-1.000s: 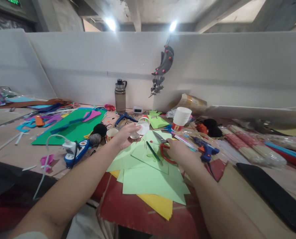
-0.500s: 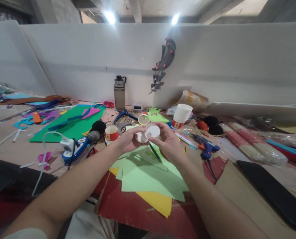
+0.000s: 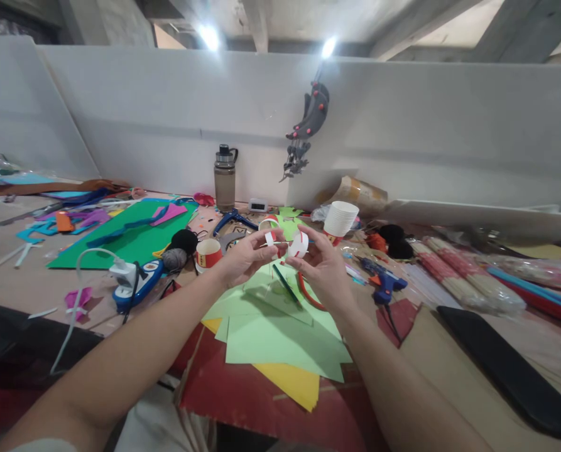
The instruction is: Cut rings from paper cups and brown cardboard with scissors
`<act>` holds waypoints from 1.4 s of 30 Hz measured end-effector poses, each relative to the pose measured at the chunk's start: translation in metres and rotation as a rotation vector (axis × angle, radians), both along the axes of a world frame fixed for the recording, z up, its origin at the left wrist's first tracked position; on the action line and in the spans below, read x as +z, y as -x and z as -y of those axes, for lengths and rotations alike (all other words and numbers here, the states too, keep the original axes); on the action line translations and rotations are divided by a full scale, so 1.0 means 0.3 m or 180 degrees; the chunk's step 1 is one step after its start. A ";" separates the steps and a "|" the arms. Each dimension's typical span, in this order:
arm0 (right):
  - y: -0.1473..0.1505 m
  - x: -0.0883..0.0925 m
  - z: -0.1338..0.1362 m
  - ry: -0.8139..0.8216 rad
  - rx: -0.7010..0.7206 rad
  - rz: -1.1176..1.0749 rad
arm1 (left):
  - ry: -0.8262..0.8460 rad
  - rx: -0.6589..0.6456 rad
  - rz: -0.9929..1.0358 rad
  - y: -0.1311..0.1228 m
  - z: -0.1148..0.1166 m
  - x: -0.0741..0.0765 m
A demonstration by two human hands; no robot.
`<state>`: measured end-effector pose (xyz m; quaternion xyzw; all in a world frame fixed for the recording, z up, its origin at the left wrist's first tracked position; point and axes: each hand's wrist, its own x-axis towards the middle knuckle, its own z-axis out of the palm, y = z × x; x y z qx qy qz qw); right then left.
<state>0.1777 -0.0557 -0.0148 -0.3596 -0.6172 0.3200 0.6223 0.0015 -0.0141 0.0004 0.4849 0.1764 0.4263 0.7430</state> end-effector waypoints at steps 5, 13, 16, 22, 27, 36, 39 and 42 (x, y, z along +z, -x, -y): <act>-0.015 -0.007 -0.001 -0.0185 -0.0139 0.0527 | -0.0085 -0.0146 -0.0103 0.006 -0.004 -0.004; -0.019 0.019 0.021 -0.0363 -0.0652 0.1327 | -0.0380 -0.0175 -0.0336 -0.003 -0.015 -0.024; -0.016 0.022 0.023 -0.0405 -0.0705 0.1522 | -0.0415 -0.0209 -0.0435 -0.004 -0.011 -0.022; -0.015 0.024 0.023 -0.0519 -0.0695 0.1596 | -0.0389 -0.0226 -0.0502 -0.003 0.006 -0.008; -0.010 0.030 0.026 -0.0559 -0.0746 0.1652 | -0.0486 -0.0277 -0.0437 -0.005 0.006 -0.014; -0.013 0.026 0.024 -0.0618 -0.0811 0.1560 | -0.0433 -0.0223 -0.0405 -0.008 0.016 -0.008; -0.014 0.024 0.024 -0.0542 -0.0782 0.1520 | -0.0349 -0.0166 -0.0384 -0.005 0.023 0.002; -0.014 0.020 0.023 -0.0491 -0.0650 0.1471 | -0.0218 -0.0147 -0.0412 -0.001 0.030 0.010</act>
